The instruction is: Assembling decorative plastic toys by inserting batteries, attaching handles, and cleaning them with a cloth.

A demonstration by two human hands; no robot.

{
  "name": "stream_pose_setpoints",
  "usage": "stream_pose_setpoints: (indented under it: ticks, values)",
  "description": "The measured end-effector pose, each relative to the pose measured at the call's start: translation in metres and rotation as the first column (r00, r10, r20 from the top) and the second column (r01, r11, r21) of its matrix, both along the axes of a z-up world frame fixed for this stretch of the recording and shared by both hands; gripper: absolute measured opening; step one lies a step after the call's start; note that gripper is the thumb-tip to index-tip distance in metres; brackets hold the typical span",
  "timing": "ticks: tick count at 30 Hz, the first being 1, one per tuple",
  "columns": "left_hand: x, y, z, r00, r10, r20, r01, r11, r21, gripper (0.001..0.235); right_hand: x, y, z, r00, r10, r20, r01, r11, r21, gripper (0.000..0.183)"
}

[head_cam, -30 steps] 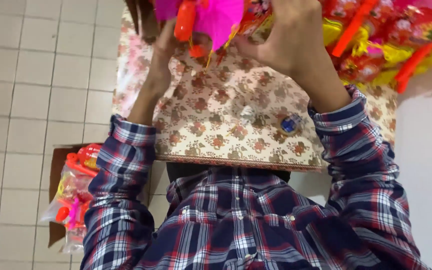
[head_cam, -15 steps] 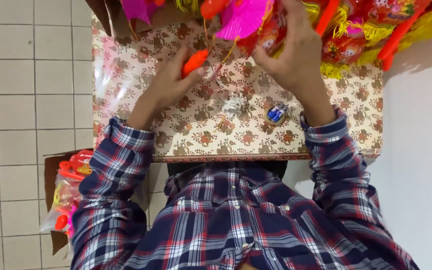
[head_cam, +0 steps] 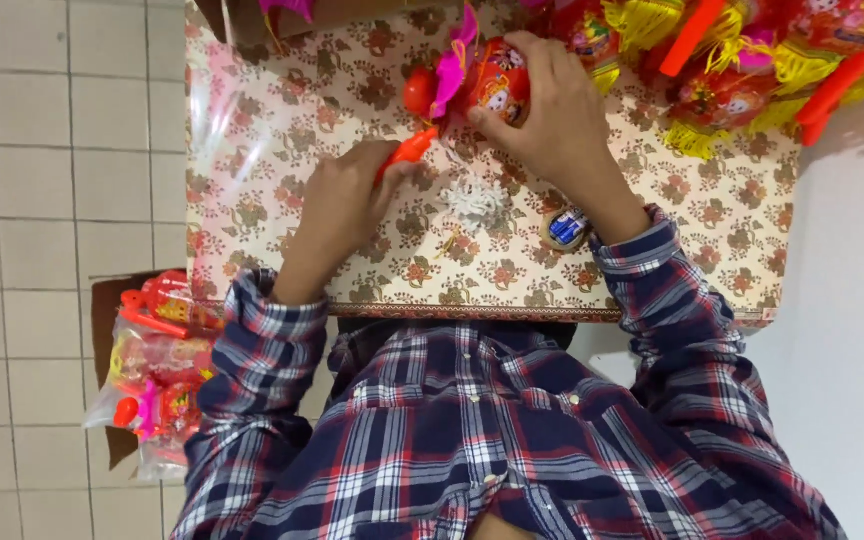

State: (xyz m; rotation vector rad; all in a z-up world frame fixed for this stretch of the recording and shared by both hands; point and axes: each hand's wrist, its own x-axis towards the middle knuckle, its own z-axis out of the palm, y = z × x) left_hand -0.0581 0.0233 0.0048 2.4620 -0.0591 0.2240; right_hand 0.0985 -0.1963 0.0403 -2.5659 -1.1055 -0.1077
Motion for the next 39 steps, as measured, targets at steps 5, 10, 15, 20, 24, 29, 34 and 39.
stream_pose_setpoints:
  ticks: [5,10,15,20,24,29,34,39]
  values:
    - [-0.019,-0.014,-0.012,0.986,0.141,-0.091,-0.156,0.969,-0.189,0.045,-0.001,0.001,0.002,0.992,-0.022,-0.122,0.015,0.998,-0.057,0.076]
    - [-0.032,-0.045,-0.018,0.977,0.176,-0.123,-0.213,0.864,-0.456,0.048,-0.004,-0.012,0.010,0.992,0.094,-0.089,-0.095,0.995,-0.016,0.072]
    - [-0.032,-0.053,-0.042,0.963,0.267,0.017,-0.226,0.845,-0.484,0.044,-0.005,-0.040,0.009,0.974,0.196,0.110,-0.208,0.972,0.109,0.052]
    - [-0.029,-0.057,-0.028,0.970,0.230,-0.073,-0.233,0.813,-0.534,0.045,-0.017,-0.084,-0.001,0.974,0.147,0.170,-0.157,0.986,0.050,0.025]
    - [-0.021,-0.069,-0.044,0.984,0.171,0.051,-0.104,0.781,-0.616,0.037,-0.018,-0.124,-0.008,0.977,0.165,-0.135,-0.155,0.985,0.079,0.023]
    - [-0.018,-0.072,-0.039,0.990,-0.022,0.141,0.060,0.961,-0.270,0.034,-0.041,-0.105,-0.023,0.946,0.253,-0.201,-0.180,0.928,0.325,0.037]
    - [-0.019,-0.075,-0.035,0.962,-0.111,0.251,0.127,0.991,-0.048,0.032,-0.043,-0.064,0.012,0.911,0.345,-0.225,-0.296,0.929,0.222,0.038]
    - [-0.017,-0.083,-0.034,0.976,0.013,0.215,0.045,0.964,-0.261,0.037,-0.027,-0.047,0.004,0.908,0.307,-0.284,-0.280,0.951,0.133,0.056]
